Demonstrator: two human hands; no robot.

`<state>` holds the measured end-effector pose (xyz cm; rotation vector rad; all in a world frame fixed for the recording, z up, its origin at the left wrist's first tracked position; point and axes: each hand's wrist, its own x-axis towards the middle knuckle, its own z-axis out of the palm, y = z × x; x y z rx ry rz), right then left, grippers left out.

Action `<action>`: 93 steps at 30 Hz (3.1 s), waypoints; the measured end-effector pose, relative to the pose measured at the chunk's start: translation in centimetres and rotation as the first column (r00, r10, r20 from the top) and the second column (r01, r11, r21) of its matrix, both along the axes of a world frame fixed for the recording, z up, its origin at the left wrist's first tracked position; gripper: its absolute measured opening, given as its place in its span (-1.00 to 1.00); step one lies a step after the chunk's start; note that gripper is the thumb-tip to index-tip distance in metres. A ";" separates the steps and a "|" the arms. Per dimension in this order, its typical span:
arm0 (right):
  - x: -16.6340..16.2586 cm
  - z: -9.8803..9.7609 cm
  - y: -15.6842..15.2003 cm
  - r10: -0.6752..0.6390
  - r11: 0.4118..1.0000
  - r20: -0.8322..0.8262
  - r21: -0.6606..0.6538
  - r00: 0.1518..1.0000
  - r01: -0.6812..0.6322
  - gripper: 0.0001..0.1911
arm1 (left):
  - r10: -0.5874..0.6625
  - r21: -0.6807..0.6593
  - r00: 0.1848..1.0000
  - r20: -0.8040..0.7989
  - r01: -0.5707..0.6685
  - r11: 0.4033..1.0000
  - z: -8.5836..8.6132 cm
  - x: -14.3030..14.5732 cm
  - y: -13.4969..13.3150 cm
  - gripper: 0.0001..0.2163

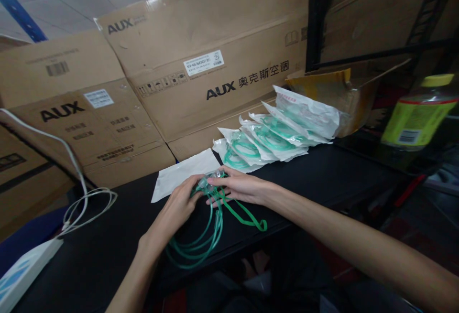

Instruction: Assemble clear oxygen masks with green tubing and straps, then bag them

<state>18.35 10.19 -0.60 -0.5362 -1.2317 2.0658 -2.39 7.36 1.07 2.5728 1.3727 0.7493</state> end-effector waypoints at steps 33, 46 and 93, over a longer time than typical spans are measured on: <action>4.6 -2.6 -14.4 -0.489 0.714 0.467 0.700 0.736 0.030 -0.42 | 0.277 -0.002 0.960 0.046 -0.277 0.961 1.1 -1.0 -1.2 -0.38; 0.6 -6.9 -14.4 -0.202 0.977 0.147 -0.035 0.968 0.209 -0.32 | 0.243 -0.002 0.963 0.113 -0.244 0.970 1.5 -1.8 -3.3 -0.40; -2.3 -0.3 -1.7 -0.328 0.943 0.162 0.107 0.931 0.314 -0.58 | 0.231 -0.121 0.894 0.384 -0.199 0.972 -2.5 2.7 -1.2 -0.51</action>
